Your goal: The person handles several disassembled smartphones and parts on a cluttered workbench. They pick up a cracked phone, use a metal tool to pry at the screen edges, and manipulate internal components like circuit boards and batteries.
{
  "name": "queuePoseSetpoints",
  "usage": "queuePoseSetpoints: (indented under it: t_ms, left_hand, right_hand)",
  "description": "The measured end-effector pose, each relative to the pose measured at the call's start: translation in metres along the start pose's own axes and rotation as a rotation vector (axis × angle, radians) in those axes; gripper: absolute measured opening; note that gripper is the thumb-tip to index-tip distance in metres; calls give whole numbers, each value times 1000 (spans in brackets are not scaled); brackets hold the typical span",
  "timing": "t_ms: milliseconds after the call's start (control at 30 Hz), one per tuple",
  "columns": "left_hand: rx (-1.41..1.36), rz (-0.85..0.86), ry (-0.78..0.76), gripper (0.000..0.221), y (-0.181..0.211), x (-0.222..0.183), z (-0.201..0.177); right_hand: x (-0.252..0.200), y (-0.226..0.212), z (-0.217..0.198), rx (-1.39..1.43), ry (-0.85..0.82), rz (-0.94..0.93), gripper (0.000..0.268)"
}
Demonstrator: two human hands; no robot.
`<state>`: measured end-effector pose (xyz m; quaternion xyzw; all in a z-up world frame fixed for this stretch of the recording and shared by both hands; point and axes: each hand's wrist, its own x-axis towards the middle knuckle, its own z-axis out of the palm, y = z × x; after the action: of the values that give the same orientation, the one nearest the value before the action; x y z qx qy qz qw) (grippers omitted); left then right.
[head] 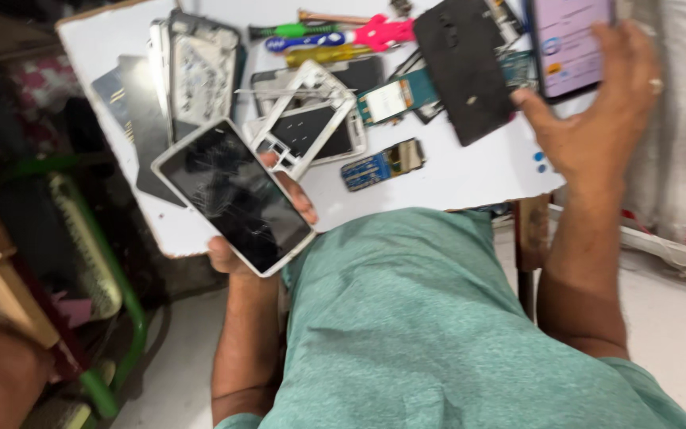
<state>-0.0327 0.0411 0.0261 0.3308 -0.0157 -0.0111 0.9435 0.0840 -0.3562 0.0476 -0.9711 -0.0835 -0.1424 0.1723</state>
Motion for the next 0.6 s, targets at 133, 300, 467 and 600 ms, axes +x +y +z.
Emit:
queuePoseSetpoints:
  t_ms: [133,300,467,600]
  left_hand:
    - [67,183,51,103,37,-5,-24]
    - [91,221,146,89,77,-16,-42]
    - [183,152,212,76,88,-22,-43]
    - [212,172,214,75,85,-23,-48]
  right_hand:
    - [-4,10,3,43,7,-59,82]
    - [-9,10,22,465,-86,22,56]
    - [7,-16,27,370,-223,167,27]
    - [31,-38,27,538,-329,174,30]
